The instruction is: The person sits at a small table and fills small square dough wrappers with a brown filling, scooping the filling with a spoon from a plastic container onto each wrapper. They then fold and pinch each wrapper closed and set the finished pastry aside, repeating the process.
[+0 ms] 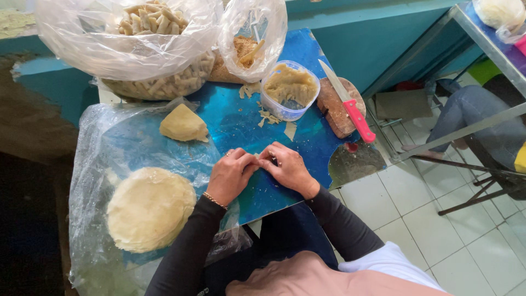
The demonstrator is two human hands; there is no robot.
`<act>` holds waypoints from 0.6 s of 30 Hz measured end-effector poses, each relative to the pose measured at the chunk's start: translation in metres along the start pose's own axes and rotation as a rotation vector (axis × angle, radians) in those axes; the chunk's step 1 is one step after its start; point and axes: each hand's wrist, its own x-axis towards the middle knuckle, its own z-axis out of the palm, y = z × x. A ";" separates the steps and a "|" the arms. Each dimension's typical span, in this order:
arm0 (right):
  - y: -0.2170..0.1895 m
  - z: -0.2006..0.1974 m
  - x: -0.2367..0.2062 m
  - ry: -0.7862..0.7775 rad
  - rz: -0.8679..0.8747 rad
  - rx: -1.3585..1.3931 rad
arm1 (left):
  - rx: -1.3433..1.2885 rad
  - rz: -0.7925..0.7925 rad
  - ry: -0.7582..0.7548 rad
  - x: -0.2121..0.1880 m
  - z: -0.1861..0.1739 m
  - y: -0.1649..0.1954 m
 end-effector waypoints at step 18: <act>-0.013 -0.003 -0.008 0.166 -0.416 -0.455 | -0.039 0.007 0.002 0.001 -0.003 -0.003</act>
